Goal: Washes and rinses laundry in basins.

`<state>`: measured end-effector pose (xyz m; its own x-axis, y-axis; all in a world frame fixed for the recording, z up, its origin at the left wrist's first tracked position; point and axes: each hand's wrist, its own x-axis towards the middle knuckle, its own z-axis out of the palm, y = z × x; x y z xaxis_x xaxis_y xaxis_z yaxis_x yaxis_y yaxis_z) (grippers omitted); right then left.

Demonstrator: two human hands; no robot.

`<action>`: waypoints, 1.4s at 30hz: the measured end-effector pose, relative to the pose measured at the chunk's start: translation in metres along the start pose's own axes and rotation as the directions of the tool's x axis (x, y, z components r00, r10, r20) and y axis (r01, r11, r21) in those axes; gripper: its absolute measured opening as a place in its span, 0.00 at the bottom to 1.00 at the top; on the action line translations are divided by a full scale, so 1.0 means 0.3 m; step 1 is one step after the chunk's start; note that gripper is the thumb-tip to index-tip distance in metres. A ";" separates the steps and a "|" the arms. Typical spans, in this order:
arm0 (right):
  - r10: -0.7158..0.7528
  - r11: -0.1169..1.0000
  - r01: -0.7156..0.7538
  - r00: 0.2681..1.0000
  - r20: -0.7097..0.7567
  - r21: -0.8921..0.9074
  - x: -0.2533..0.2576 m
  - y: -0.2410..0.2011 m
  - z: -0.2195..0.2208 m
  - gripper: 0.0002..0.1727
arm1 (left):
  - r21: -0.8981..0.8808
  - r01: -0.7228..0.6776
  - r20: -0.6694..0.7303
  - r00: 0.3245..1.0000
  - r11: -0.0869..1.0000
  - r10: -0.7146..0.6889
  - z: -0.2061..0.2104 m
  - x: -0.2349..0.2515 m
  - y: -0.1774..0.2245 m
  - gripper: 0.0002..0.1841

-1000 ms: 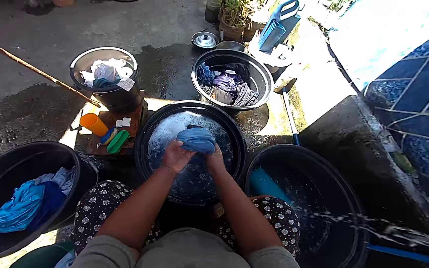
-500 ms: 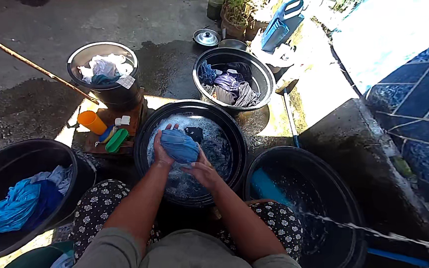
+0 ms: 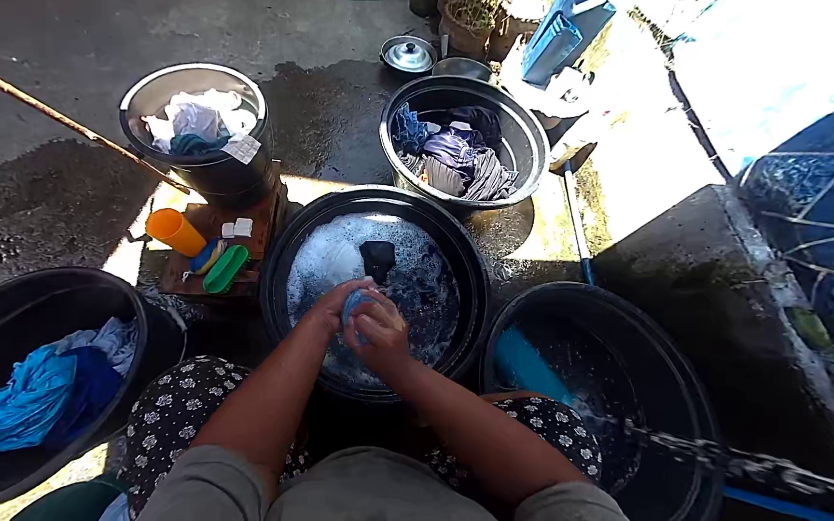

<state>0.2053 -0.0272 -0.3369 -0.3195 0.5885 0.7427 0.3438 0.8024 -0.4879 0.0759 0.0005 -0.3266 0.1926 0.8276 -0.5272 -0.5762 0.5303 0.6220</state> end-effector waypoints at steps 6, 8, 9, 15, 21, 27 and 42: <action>-0.482 0.874 0.459 0.786 0.387 0.156 -0.128 0.030 -0.019 0.10 | 0.611 -0.023 0.301 0.931 0.791 -0.205 -0.078 0.061 -0.034 0.18; -0.494 0.861 0.477 0.704 0.510 0.175 -0.153 0.024 -0.024 0.09 | 0.748 -0.044 0.300 0.913 0.662 -0.278 -0.061 0.077 -0.046 0.15; -0.465 0.869 0.465 0.654 0.596 0.168 -0.161 0.019 -0.027 0.10 | 0.809 -0.040 0.270 0.912 0.586 -0.310 -0.041 0.080 -0.053 0.13; -0.277 0.935 0.322 0.398 0.875 0.149 -0.215 0.049 0.016 0.16 | 0.990 -0.040 0.072 0.965 0.132 -0.251 0.020 0.112 -0.148 0.14; -0.269 0.936 0.316 0.351 0.897 0.157 -0.207 0.022 0.022 0.16 | 0.991 0.028 -0.007 0.988 0.133 -0.153 0.025 0.059 -0.151 0.15; -0.543 0.808 0.587 0.773 0.327 -0.046 -0.046 0.056 0.031 0.11 | 0.798 -0.309 -0.064 0.810 0.517 0.583 -0.005 -0.194 0.116 0.14; 0.579 0.806 -0.115 -0.057 0.813 -0.581 -0.061 0.255 0.165 0.37 | 0.872 0.099 -0.490 0.204 0.480 0.848 -0.653 -0.943 0.465 0.53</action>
<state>0.1938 0.0282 -0.4105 -0.5012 0.5120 -0.6976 0.8269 0.5210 -0.2118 -0.2146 -0.1956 -0.2040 -0.8382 0.5281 0.1361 0.4351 0.4971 0.7507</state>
